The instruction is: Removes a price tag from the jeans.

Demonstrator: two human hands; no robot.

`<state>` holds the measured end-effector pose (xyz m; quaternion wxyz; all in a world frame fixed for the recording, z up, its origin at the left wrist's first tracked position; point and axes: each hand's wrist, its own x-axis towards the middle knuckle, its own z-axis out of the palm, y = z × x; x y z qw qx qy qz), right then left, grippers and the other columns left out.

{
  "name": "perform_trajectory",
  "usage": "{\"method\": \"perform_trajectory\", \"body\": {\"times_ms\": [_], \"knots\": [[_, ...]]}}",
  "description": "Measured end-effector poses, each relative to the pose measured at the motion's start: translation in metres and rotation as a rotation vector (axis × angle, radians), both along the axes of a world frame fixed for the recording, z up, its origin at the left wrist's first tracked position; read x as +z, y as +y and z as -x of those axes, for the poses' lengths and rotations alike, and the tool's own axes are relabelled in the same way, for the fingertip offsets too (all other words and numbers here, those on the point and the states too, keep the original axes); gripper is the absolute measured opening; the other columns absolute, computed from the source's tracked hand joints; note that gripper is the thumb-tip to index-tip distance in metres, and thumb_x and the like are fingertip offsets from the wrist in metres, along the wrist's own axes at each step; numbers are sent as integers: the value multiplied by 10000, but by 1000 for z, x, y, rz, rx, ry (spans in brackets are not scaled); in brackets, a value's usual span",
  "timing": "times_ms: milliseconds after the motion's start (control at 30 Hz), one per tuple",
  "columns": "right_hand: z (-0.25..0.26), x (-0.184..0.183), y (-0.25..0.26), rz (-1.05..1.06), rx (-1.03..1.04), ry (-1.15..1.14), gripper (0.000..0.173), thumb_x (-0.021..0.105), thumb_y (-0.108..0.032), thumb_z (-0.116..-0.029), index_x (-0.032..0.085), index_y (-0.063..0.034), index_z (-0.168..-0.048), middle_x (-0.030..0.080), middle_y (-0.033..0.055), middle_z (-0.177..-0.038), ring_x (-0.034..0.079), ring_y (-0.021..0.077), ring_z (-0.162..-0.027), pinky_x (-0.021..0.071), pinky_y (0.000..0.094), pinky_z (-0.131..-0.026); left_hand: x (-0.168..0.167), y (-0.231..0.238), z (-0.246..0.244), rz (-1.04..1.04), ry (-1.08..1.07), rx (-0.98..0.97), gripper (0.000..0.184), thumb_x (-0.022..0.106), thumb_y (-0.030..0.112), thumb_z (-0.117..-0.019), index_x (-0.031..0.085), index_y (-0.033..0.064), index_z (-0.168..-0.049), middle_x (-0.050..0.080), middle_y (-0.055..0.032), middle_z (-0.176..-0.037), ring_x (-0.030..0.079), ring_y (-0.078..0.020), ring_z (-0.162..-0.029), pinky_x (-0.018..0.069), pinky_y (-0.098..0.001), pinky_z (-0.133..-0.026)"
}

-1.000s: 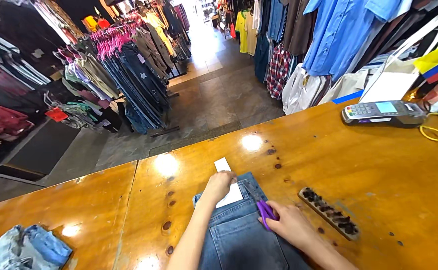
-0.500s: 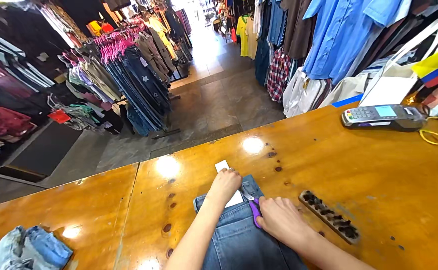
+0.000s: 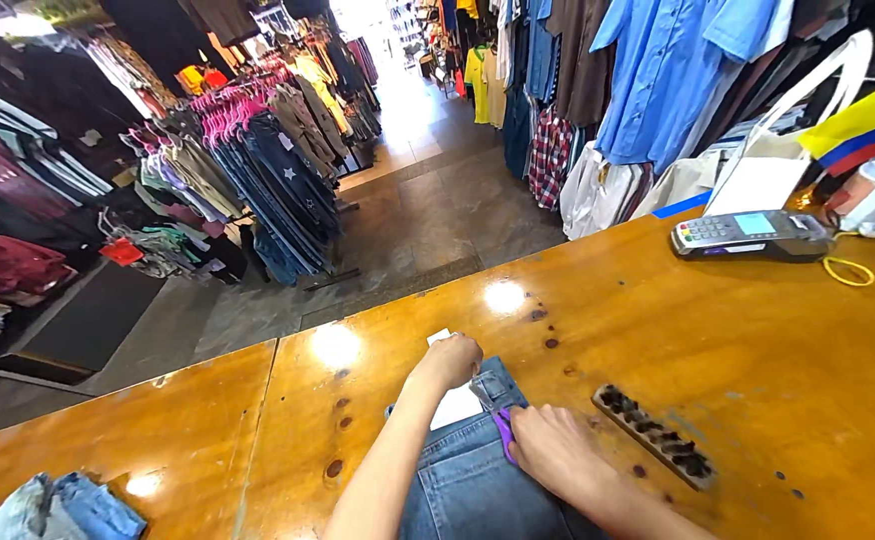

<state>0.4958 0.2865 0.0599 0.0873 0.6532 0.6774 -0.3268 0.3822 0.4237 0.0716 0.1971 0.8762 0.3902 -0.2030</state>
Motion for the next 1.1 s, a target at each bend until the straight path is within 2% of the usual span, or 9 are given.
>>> {"method": "perform_trajectory", "body": {"times_ms": [167, 267, 400, 500, 600, 667, 767, 900, 1100], "knots": [[-18, -6, -3, -52, -152, 74, 321, 539, -215, -1040, 626, 52, -1196, 693, 273, -1096, 662, 448, -1098, 488, 592, -924, -6, 5, 23, -29, -257, 197, 140, 637, 66, -995, 746, 16, -1067, 717, -177, -1104, 676, -356, -1067, 514, -582, -939], [-33, -13, -6, -50, -217, 108, 330, 553, -228, -1035, 636, 20, -1236, 698, 253, -1093, 660, 434, -1101, 484, 591, -939, -26, 6, 35, 58, -180, 204, 210, 628, 106, -1008, 737, 47, -1177, 731, -154, -1160, 685, -327, -1113, 498, -562, -1006], [-35, -19, -12, -19, -188, 104, 327, 555, -231, -1033, 633, 16, -1233, 702, 252, -1085, 662, 430, -1098, 475, 588, -947, -33, -10, 33, -30, -25, 72, 260, 556, 156, -1052, 729, 45, -1211, 712, -187, -1215, 656, -384, -1177, 470, -590, -1024], [-31, -21, -14, 1, -174, 96, 341, 553, -238, -1033, 630, 15, -1248, 701, 255, -1101, 659, 435, -1113, 472, 595, -949, -42, -19, 31, -154, 0, -31, 267, 513, 121, -1063, 725, -10, -1157, 714, -217, -1172, 656, -388, -1170, 469, -552, -1031], [-26, -21, -13, 24, -145, 77, 334, 540, -234, -1039, 623, 18, -1240, 695, 254, -1124, 654, 430, -1129, 480, 584, -949, -52, -23, 31, -287, -27, -130, 246, 497, 36, -1033, 727, -54, -1032, 732, -221, -1059, 693, -376, -1079, 507, -515, -963], [-22, -17, -12, 40, -125, 68, 327, 532, -222, -1045, 615, 24, -1245, 690, 254, -1140, 648, 427, -1143, 478, 575, -957, -51, -21, 31, -274, -42, -113, 247, 497, 35, -1020, 729, -49, -1029, 733, -216, -1052, 693, -369, -1075, 505, -512, -959], [-18, -17, -10, 20, -92, 69, 320, 535, -213, -1041, 615, 37, -1224, 689, 262, -1121, 653, 433, -1120, 478, 578, -933, -39, -15, 33, -144, -65, 3, 280, 504, 123, -1041, 740, 10, -1143, 728, -204, -1131, 670, -376, -1140, 483, -557, -1004], [-13, -16, -4, 24, -87, 54, 331, 560, -243, -1022, 619, 28, -1202, 691, 247, -1117, 655, 416, -1119, 479, 568, -929, -40, -10, 40, -96, -149, 72, 276, 517, 144, -1033, 759, 33, -1105, 741, -185, -1097, 688, -365, -1097, 493, -582, -964], [-2, -3, 0, 32, -73, 20, 355, 560, -249, -1014, 614, 54, -1191, 684, 253, -1135, 649, 408, -1138, 479, 556, -927, -37, -14, 35, -140, -84, 34, 291, 499, 148, -1040, 748, 21, -1119, 735, -197, -1111, 681, -381, -1111, 489, -578, -961]]}}
